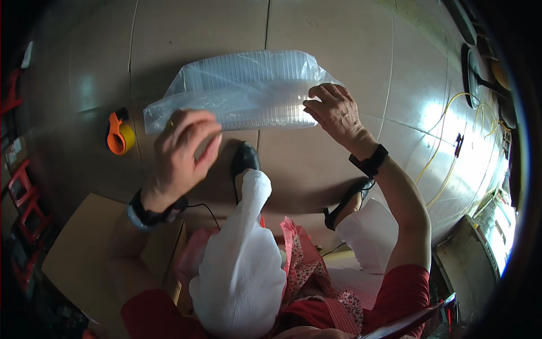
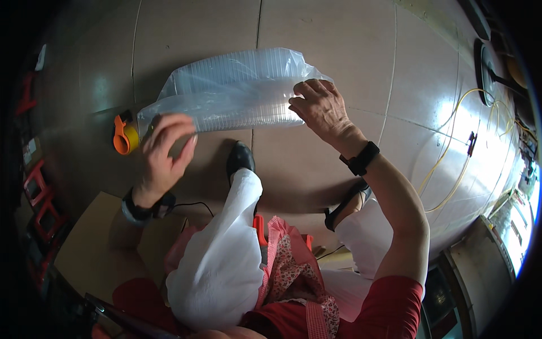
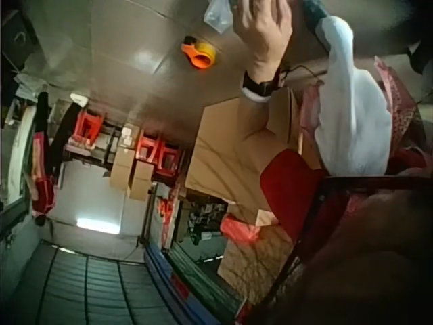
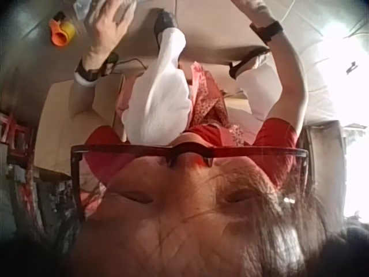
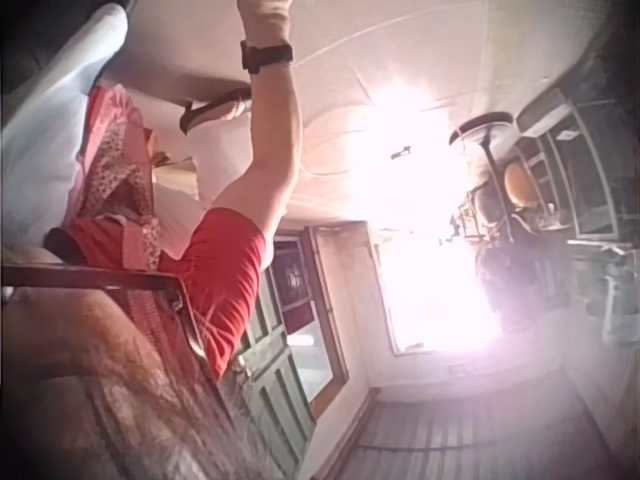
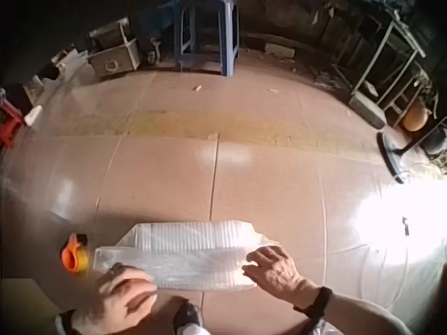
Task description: Packing stacks of clear plastic lids into a large plastic bag and sealing it with a tape dispenser.
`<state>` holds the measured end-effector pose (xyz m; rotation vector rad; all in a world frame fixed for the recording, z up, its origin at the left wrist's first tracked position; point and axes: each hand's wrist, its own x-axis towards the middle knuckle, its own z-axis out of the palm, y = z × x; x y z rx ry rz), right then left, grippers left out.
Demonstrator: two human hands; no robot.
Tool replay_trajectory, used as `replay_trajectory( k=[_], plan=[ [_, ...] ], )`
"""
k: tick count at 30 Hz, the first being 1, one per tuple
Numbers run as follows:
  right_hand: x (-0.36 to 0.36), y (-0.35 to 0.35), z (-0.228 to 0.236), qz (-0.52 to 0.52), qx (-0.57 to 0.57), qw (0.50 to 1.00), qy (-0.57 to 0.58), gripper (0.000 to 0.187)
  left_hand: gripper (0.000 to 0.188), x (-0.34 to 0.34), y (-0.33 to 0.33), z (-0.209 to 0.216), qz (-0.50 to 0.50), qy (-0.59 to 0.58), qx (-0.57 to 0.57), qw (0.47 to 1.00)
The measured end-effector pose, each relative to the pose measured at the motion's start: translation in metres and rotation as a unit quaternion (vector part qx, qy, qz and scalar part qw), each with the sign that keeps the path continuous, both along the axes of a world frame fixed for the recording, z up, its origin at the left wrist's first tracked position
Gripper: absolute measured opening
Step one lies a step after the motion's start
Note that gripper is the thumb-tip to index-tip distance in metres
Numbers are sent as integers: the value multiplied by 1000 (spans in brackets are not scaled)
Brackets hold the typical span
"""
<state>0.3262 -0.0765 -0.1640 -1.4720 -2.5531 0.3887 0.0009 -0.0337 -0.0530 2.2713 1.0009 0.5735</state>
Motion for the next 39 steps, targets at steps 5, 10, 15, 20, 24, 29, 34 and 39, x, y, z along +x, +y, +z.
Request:
replay_trajectory(
  k=[5,10,15,20,24,29,34,39],
  plan=[
    [-14,22,13,-71,-34,997,-27,56,40,-6,36,-64,-19,152,26,988],
    [-8,38,14,-133,-72,987,-56,54,27,-4,52,-84,-92,138,24,986],
    [-3,48,8,-46,-65,997,-21,30,15,-11,61,-82,-166,143,193,957],
    [-14,44,-2,73,87,988,-102,20,17,-30,57,-99,-246,138,254,925],
    [-7,37,-6,67,81,991,-83,22,28,-28,47,-82,-225,66,115,965],
    [0,35,-10,50,52,995,-70,23,46,25,64,-77,-209,48,166,962],
    [-26,30,36,-44,146,988,-3,41,61,24,59,-124,-298,139,112,938],
    [-57,-50,22,-121,-28,991,52,42,65,30,61,-127,-308,128,104,937]
  ],
)
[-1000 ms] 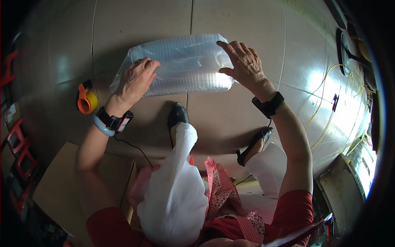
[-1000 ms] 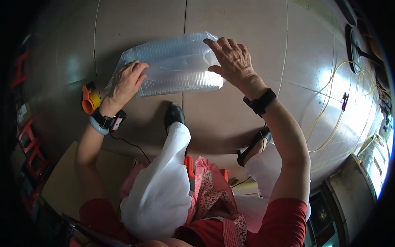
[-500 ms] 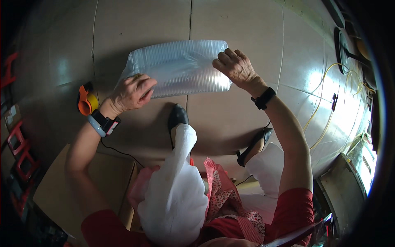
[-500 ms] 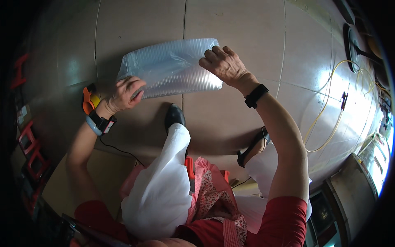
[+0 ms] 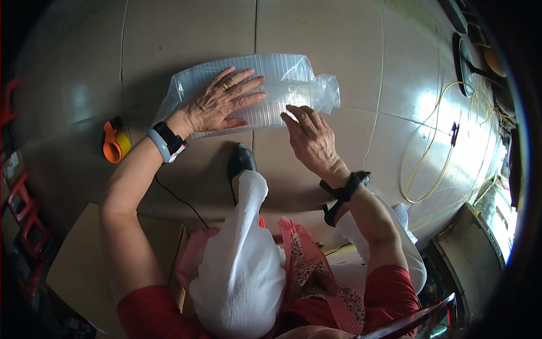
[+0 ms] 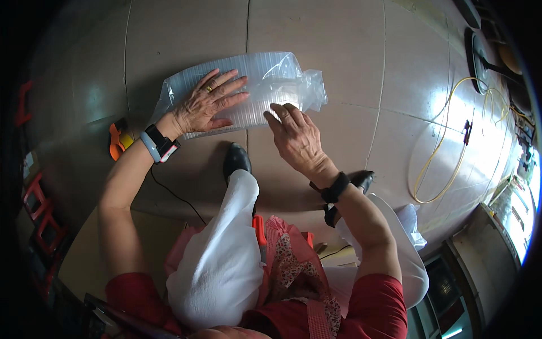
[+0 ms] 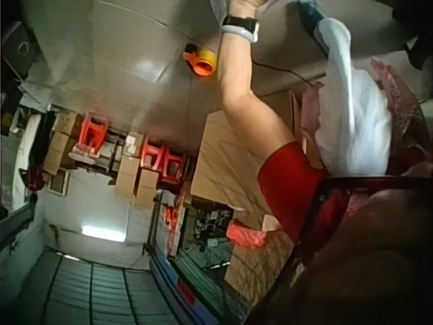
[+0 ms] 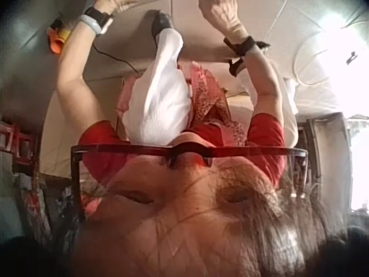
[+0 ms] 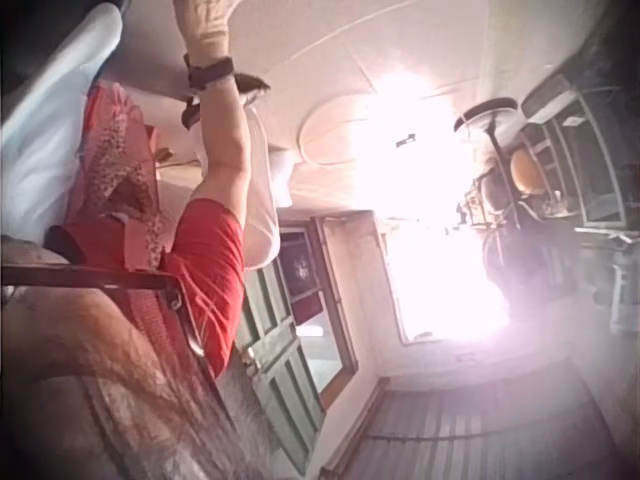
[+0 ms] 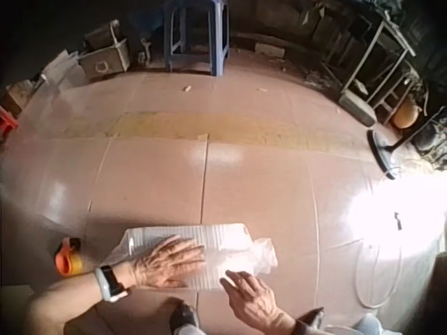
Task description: Packing stacks of clear plastic lids into a large plastic bag and sealing it with a tape dispenser.
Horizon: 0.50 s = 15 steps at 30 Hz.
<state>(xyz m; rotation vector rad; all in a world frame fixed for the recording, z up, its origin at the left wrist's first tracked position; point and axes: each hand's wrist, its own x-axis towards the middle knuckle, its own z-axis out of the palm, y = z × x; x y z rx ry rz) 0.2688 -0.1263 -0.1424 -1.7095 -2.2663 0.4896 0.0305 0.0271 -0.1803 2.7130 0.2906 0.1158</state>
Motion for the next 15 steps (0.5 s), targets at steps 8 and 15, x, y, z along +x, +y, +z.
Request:
replay_trajectory(
  k=[8,15],
  plan=[
    [-34,-10,-13,-60,-1,998,-13,49,72,1,-1,-1,-3,18,1,1000],
    [-18,-9,-15,-92,-15,995,22,56,73,-3,-3,0,0,2,1,1000]
  ],
)
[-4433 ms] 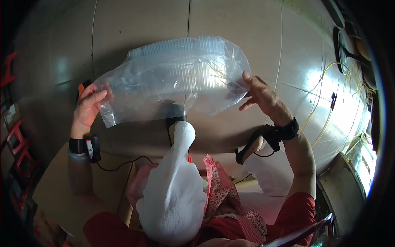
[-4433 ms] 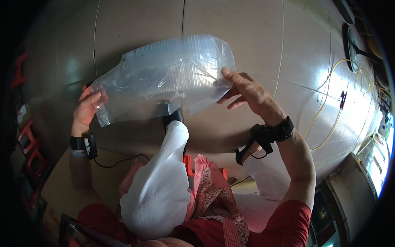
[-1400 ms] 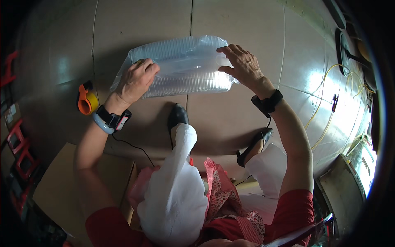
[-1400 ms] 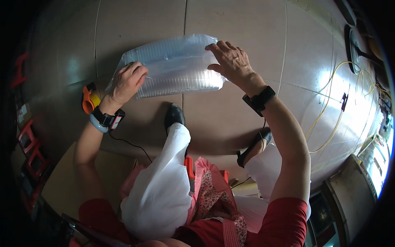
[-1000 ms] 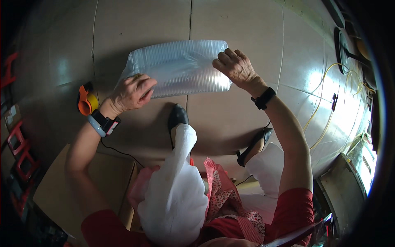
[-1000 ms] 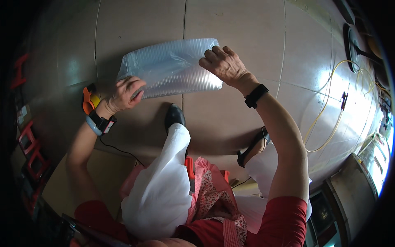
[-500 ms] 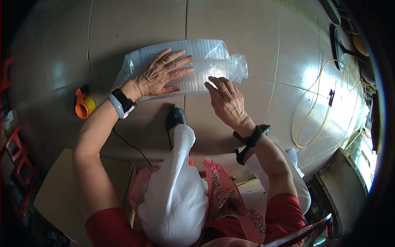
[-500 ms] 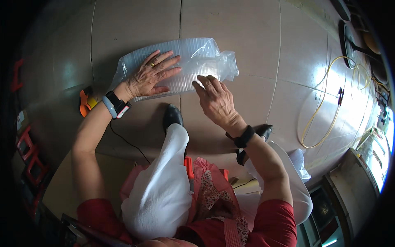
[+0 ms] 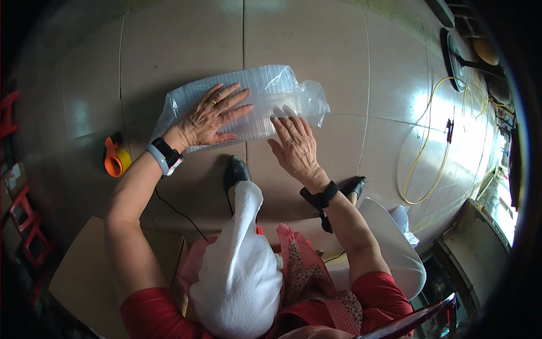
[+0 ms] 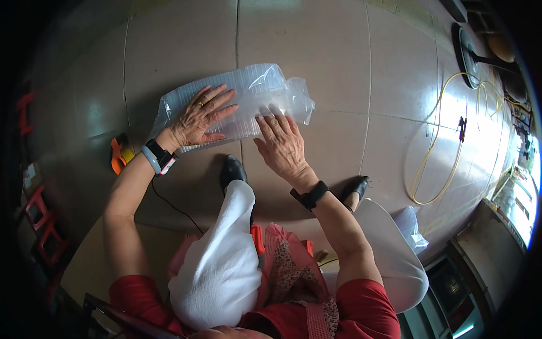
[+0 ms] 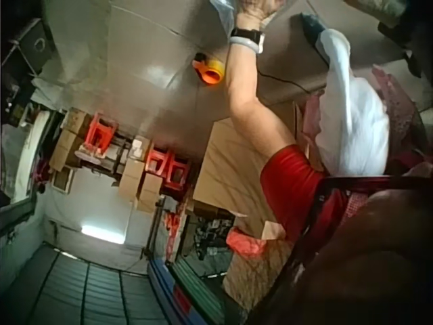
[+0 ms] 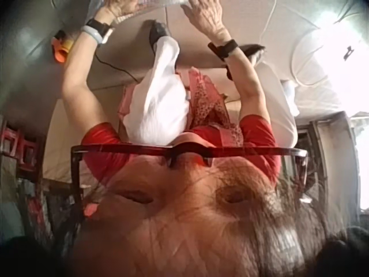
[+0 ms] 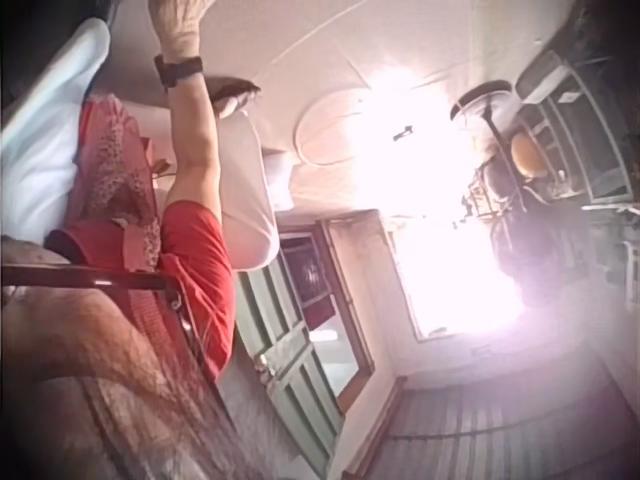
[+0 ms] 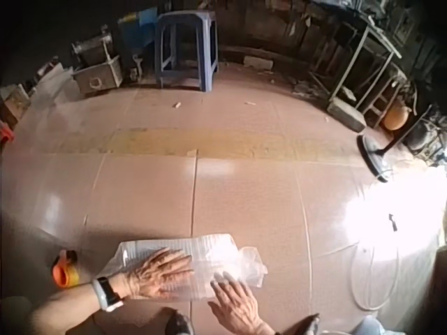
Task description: Packing stacks of clear plastic lids into a large plastic bag and sealing it with a tape dispenser.
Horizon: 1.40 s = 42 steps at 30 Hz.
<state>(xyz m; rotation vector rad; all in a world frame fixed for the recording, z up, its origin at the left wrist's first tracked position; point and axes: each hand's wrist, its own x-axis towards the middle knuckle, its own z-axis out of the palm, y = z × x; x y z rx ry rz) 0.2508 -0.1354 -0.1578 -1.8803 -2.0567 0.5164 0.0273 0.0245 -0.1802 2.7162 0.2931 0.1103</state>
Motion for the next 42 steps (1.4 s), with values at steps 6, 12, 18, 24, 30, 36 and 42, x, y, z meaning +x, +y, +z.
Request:
replay_trajectory(
  k=[6,12,18,24,30,36,42],
  plan=[
    [-7,5,2,53,-9,995,82,58,74,0,4,1,6,2,-11,1000],
    [-10,-1,9,77,-41,993,76,56,70,3,3,2,-3,12,1,1000],
    [-11,17,36,129,65,988,48,49,60,-3,3,1,-5,17,9,1000],
    [-12,26,-10,62,-60,996,-19,69,56,1,-1,-3,-11,6,2,1000],
    [-15,37,-5,74,-58,994,-51,73,62,-6,-6,-7,-4,-37,23,999],
    [-17,43,21,102,-84,990,-43,66,72,-24,-34,-6,69,-69,-44,994],
    [-138,118,95,176,30,974,142,31,73,-33,-48,-23,94,24,-52,994]
  ],
)
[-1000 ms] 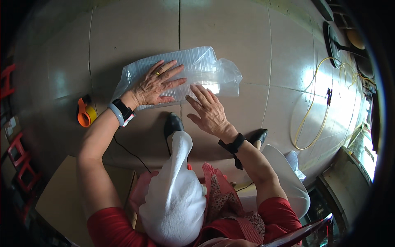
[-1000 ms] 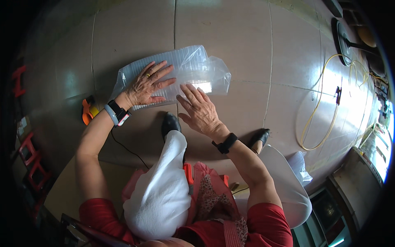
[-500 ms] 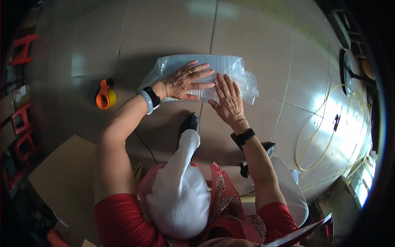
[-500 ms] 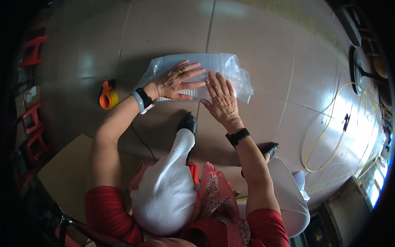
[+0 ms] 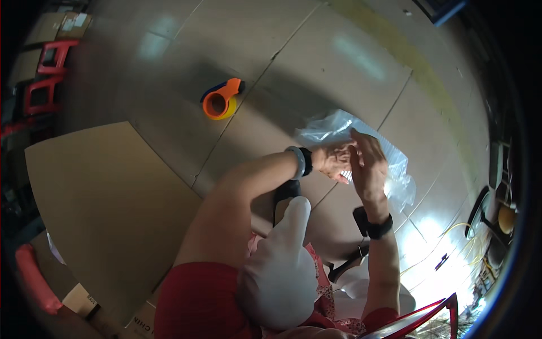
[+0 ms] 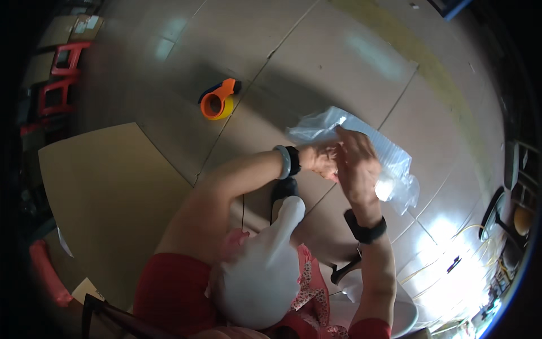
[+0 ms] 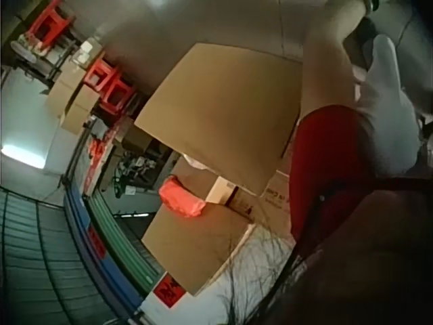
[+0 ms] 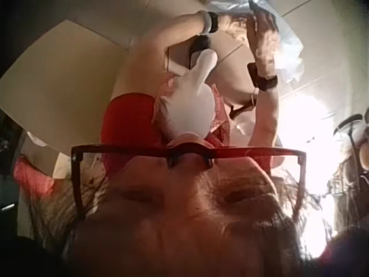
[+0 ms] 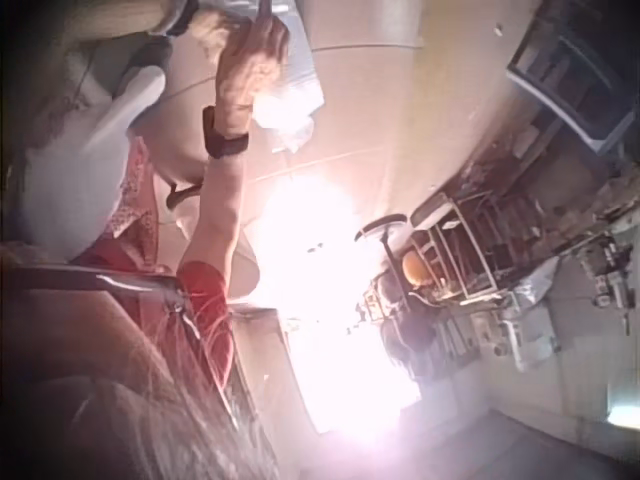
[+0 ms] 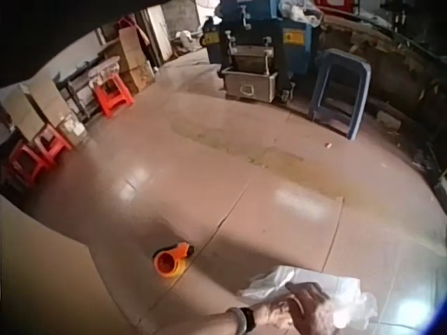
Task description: Packing stacks of clear plastic lids into a large plastic bag and sealing it with a tape dispenser.
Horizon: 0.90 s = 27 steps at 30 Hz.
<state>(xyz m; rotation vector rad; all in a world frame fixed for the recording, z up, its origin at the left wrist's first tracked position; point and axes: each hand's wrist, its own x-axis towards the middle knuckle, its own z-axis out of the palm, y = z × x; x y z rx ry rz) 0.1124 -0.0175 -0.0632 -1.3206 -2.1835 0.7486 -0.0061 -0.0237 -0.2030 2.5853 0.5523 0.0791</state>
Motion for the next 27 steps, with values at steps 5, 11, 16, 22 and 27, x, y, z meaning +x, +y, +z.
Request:
replay_trajectory(
  k=[5,11,16,22,27],
  plan=[
    [-137,22,-70,262,-55,963,-6,40,53,20,12,-24,16,-188,147,971],
    [-205,20,-120,370,-205,893,151,40,54,3,7,-1,-9,-120,48,992],
    [-154,51,-162,425,-207,881,-9,34,60,42,14,-6,13,-150,33,988],
    [-151,68,-145,449,-74,886,91,27,61,37,3,-15,13,-146,20,989],
    [-178,63,-135,399,-106,906,94,24,63,47,10,-14,12,-154,18,988]
  ],
)
